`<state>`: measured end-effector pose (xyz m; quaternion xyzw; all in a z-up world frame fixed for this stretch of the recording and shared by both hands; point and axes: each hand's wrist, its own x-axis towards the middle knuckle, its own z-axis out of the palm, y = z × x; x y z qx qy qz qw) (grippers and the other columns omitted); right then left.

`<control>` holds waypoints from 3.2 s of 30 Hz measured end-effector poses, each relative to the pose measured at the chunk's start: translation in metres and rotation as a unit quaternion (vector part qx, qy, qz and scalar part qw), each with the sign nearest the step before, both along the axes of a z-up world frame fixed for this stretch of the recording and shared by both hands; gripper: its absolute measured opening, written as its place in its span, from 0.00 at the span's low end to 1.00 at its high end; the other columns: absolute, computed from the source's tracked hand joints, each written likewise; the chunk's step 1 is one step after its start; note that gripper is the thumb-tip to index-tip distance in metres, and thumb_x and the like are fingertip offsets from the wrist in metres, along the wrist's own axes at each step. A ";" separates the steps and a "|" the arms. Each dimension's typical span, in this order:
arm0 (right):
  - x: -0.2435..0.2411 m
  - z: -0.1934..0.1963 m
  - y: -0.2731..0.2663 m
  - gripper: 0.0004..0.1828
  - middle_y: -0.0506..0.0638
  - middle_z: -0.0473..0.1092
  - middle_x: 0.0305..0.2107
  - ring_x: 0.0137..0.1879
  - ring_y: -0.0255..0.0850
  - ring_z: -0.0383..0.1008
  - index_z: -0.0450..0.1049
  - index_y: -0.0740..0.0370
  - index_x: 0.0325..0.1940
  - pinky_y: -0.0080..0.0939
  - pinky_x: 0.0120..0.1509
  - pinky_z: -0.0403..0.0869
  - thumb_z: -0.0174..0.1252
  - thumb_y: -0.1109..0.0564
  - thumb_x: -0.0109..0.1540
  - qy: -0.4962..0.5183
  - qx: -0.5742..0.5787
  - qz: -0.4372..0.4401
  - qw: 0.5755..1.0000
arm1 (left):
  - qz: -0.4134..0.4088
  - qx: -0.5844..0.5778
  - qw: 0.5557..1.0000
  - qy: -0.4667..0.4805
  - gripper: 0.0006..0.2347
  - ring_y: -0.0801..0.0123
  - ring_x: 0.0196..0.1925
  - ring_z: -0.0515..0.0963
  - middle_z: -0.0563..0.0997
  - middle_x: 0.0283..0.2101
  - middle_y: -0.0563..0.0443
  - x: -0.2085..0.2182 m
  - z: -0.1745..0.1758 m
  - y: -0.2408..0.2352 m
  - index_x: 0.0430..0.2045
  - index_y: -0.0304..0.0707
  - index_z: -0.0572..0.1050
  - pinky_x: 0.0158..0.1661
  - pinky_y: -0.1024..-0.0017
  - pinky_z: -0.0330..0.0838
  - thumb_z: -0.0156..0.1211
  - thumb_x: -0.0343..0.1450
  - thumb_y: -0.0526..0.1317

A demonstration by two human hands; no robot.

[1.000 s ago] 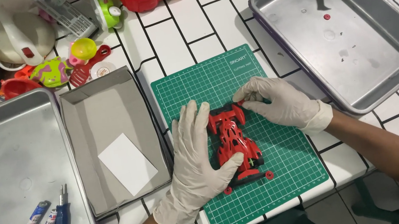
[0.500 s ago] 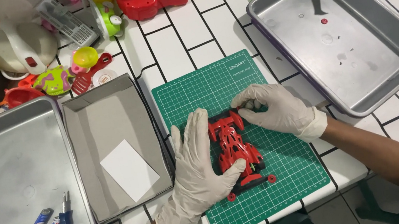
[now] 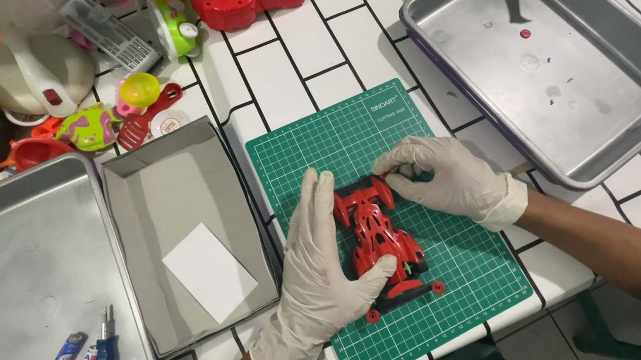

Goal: Assembling a red toy car by attaching the body to the chassis and using a screwdriver to secure parts.

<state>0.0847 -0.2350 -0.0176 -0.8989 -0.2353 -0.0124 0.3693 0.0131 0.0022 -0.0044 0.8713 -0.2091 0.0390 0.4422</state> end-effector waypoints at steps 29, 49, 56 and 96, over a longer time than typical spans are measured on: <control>-0.003 0.004 -0.001 0.11 0.39 0.74 0.30 0.31 0.29 0.69 0.82 0.50 0.48 0.28 0.39 0.75 0.63 0.60 0.62 0.033 0.048 -0.003 0.998 | 0.008 -0.013 1.000 0.007 0.46 0.42 0.80 0.49 0.47 0.78 0.29 -0.002 -0.001 0.000 0.72 0.33 0.47 0.70 0.43 0.52 0.67 0.63 0.55; 0.002 0.009 -0.005 0.07 0.40 0.77 0.34 0.33 0.31 0.69 0.81 0.51 0.44 0.30 0.39 0.75 0.65 0.56 0.61 0.092 0.033 0.029 0.995 | 0.010 -0.014 1.000 0.017 0.47 0.42 0.80 0.50 0.47 0.77 0.30 -0.001 0.001 0.000 0.72 0.34 0.48 0.69 0.43 0.52 0.68 0.62 0.56; 0.004 0.008 -0.014 0.08 0.42 0.74 0.39 0.34 0.33 0.70 0.77 0.50 0.45 0.33 0.38 0.75 0.62 0.57 0.61 0.060 -0.010 0.049 0.997 | 0.003 -0.011 1.000 0.013 0.47 0.41 0.79 0.50 0.48 0.77 0.29 0.000 0.000 0.001 0.72 0.33 0.47 0.69 0.43 0.52 0.68 0.62 0.55; -0.019 0.099 0.004 0.15 0.59 0.79 0.34 0.42 0.45 0.80 0.83 0.61 0.46 0.48 0.53 0.78 0.60 0.71 0.59 0.167 0.091 -0.174 0.966 | -0.213 0.328 0.897 0.207 0.25 0.52 0.52 0.80 0.82 0.44 0.51 0.041 0.087 -0.006 0.49 0.45 0.80 0.58 0.59 0.69 0.68 0.55 0.45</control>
